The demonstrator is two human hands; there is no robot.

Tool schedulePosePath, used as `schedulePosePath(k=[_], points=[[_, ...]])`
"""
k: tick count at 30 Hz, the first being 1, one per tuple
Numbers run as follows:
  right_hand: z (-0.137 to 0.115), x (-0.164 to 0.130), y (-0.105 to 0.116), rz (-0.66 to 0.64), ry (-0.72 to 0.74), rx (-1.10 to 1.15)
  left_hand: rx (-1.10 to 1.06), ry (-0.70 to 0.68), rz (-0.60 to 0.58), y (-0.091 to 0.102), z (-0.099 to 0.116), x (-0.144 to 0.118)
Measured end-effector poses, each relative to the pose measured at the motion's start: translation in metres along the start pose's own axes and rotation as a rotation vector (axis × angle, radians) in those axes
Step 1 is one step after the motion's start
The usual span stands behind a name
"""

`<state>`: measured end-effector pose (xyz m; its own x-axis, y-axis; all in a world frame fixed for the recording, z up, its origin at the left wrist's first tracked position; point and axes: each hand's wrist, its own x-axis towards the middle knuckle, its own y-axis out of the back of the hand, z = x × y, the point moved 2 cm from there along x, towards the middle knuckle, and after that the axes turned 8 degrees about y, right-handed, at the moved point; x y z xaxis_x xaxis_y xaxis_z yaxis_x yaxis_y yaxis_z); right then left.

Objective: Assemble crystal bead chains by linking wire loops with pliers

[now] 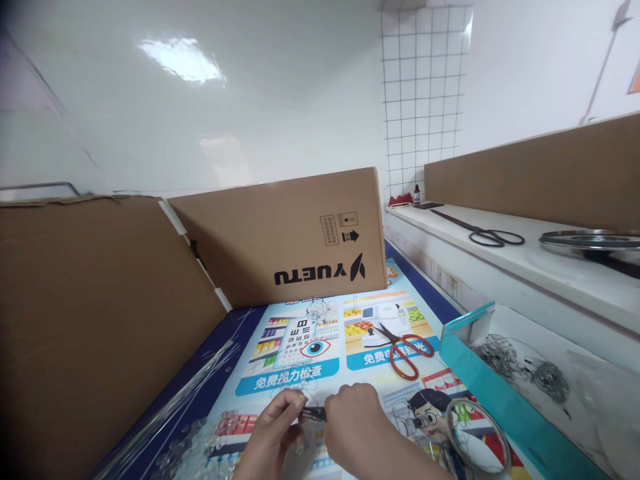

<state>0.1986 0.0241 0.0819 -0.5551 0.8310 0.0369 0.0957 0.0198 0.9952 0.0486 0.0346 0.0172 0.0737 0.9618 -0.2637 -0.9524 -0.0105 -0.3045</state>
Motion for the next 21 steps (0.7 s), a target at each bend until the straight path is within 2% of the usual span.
schedulePosePath(k=[7,21], points=[[-0.0012,0.0001,0.0016,-0.017,-0.002,0.000,0.021,-0.002,-0.004,-0.0024,0.0023,-0.0021],[0.0021,-0.0022,-0.0014,0.018,0.021,0.022,0.015,0.022,-0.180,0.0014,0.0019,-0.0001]])
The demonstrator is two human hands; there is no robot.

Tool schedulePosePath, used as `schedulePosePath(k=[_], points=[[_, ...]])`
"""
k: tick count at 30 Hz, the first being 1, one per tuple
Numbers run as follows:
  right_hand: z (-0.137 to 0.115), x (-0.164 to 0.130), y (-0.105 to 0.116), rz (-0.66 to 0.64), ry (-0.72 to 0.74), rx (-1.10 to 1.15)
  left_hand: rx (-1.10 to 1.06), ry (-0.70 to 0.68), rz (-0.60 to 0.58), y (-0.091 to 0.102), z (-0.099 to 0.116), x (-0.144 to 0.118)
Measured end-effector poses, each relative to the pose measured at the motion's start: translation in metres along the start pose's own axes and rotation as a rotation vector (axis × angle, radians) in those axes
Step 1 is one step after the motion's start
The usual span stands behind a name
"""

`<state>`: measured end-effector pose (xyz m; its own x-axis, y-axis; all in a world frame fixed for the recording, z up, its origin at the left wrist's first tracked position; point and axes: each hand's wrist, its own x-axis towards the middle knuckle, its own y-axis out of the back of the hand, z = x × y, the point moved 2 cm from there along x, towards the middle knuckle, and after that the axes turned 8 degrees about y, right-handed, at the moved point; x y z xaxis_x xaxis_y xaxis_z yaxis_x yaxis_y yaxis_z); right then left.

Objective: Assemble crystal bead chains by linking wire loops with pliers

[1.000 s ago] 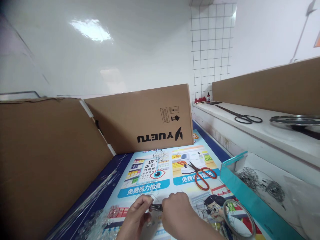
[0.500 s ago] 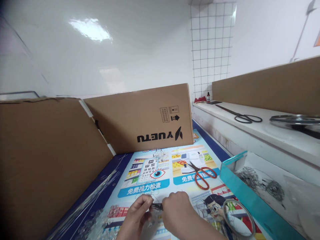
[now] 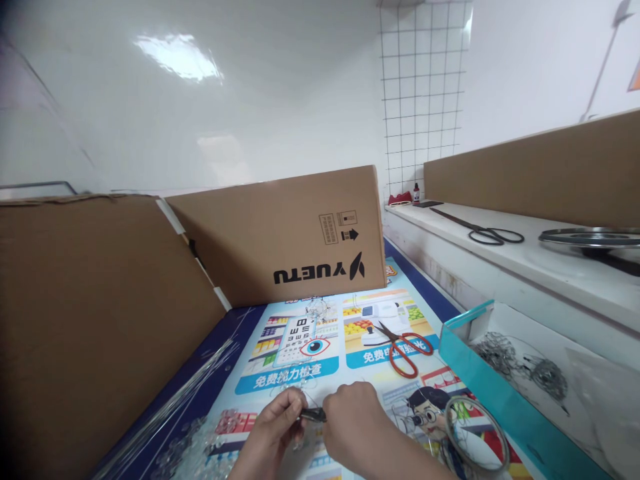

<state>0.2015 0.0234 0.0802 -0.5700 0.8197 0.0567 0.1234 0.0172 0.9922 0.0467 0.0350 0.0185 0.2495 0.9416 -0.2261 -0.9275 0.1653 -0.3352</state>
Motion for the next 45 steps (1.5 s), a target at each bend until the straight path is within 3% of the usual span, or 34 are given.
schedulePosePath(k=[13,23,30,37,45], points=[[0.001,0.000,-0.004,0.008,0.019,0.040,0.050,-0.009,-0.064,0.003,-0.003,0.002],[0.014,0.000,0.006,0.074,0.034,0.128,-0.008,-0.012,0.032,0.003,0.001,0.002],[0.036,0.008,-0.001,0.164,-0.010,0.417,-0.009,-0.009,-0.061,0.012,-0.005,0.005],[0.019,0.023,-0.028,0.187,-0.001,0.896,-0.045,0.061,-0.174,0.007,-0.014,0.006],[0.015,0.024,-0.041,0.321,-0.145,1.115,-0.033,0.081,-0.221,0.006,-0.021,0.005]])
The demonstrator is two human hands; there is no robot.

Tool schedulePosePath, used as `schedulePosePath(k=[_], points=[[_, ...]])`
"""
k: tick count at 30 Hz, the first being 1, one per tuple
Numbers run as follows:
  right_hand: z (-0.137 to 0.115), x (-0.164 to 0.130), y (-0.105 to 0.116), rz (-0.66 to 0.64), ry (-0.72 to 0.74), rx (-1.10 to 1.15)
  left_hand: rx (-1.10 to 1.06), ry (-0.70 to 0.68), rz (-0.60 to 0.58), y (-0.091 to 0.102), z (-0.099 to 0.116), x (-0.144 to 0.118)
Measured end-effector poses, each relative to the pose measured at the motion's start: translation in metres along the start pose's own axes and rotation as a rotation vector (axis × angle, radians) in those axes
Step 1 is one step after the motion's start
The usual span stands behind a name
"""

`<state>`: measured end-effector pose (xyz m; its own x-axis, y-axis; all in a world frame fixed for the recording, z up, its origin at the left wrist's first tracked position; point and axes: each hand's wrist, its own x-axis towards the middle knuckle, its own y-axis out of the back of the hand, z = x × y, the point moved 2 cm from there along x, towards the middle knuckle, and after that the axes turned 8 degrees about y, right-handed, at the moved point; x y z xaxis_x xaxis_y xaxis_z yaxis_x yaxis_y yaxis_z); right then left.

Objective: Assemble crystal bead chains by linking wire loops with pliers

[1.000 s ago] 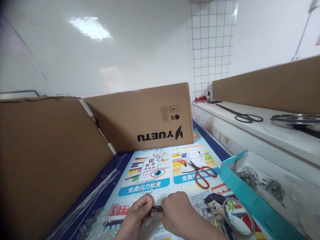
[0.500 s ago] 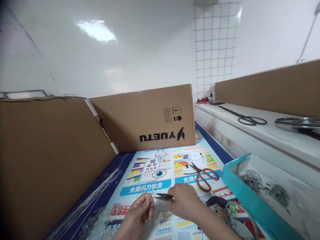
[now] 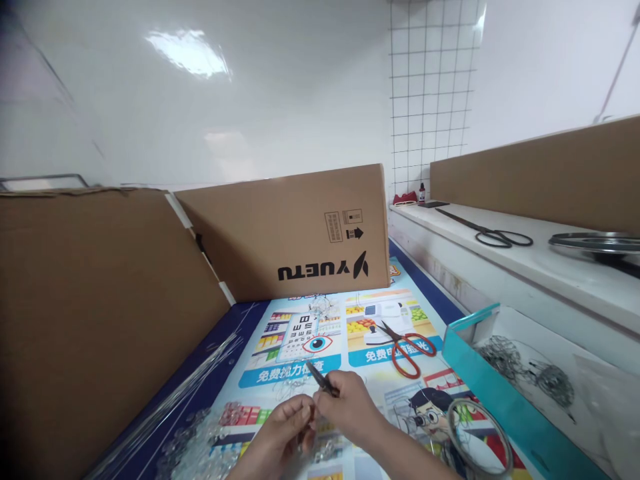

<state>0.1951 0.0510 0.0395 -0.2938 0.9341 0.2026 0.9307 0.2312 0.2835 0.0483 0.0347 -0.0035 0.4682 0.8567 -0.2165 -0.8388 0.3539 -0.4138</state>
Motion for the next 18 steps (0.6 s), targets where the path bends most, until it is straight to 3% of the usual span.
schedulePosePath(k=[7,14,18], points=[[0.0007,0.0039,0.0043,0.168,-0.061,0.093,0.153,-0.067,0.131,0.0018,0.0055,0.0024],[-0.0051,-0.0005,0.0019,0.152,-0.115,0.212,0.265,-0.106,0.212,0.0021,0.0025,0.0065],[-0.0030,0.0013,0.0037,0.123,-0.079,0.224,0.236,-0.093,0.157,-0.0017,0.0057,0.0021]])
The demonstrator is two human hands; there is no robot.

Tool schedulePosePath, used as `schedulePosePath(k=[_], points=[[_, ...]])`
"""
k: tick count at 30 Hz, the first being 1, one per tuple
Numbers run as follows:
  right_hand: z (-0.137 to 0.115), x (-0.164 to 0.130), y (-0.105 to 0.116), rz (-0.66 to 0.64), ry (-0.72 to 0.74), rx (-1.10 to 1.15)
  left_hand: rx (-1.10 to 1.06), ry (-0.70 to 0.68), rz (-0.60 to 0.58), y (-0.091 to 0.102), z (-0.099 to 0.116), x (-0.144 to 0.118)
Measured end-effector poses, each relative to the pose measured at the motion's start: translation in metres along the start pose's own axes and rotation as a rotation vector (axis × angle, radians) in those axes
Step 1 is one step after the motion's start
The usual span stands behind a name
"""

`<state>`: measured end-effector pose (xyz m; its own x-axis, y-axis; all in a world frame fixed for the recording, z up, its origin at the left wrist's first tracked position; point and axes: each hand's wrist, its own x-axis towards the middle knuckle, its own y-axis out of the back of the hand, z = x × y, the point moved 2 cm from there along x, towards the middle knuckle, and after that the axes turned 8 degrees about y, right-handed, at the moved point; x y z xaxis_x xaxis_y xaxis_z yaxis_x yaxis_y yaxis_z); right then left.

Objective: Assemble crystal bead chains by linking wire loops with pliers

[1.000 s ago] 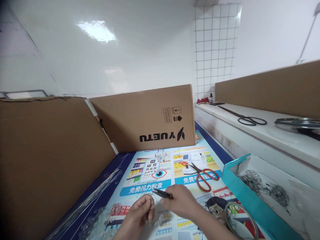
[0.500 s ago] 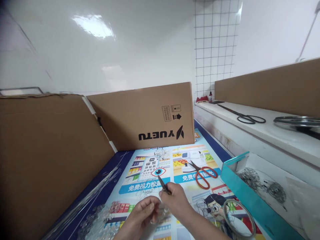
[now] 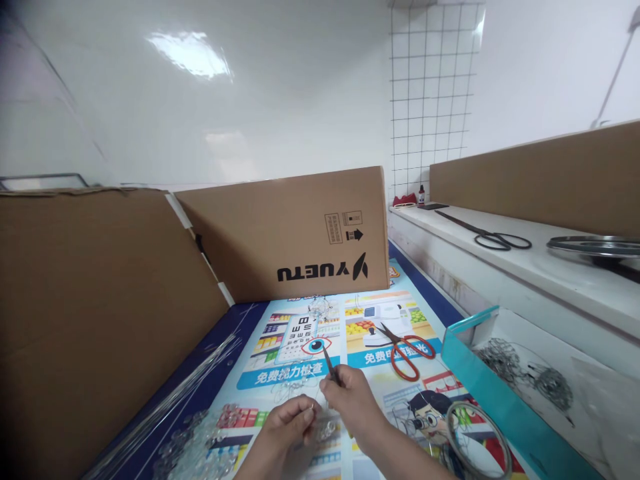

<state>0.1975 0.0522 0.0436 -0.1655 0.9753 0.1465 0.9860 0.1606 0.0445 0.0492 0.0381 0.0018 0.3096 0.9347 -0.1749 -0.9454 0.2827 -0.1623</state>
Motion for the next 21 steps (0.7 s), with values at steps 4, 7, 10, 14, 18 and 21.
schedulePosePath(k=[4,7,10,14,18,21], points=[[0.005,0.004,0.003,-0.019,0.076,-0.050,-0.090,0.018,-0.050,-0.004,0.003,-0.004],[0.007,0.005,0.004,-0.032,0.122,-0.107,-0.144,0.037,-0.053,-0.006,0.002,-0.004],[0.007,0.005,0.004,-0.061,0.158,-0.177,-0.169,0.039,-0.043,-0.004,-0.001,-0.002],[0.008,0.006,0.007,-0.113,0.216,-0.305,-0.229,0.016,-0.034,0.002,-0.004,0.001],[0.009,0.005,0.009,-0.157,0.321,-0.489,-0.308,-0.002,-0.012,0.009,-0.004,0.003],[0.007,0.003,0.009,-0.241,0.408,-0.620,-0.326,-0.017,0.016,0.013,-0.002,0.004]])
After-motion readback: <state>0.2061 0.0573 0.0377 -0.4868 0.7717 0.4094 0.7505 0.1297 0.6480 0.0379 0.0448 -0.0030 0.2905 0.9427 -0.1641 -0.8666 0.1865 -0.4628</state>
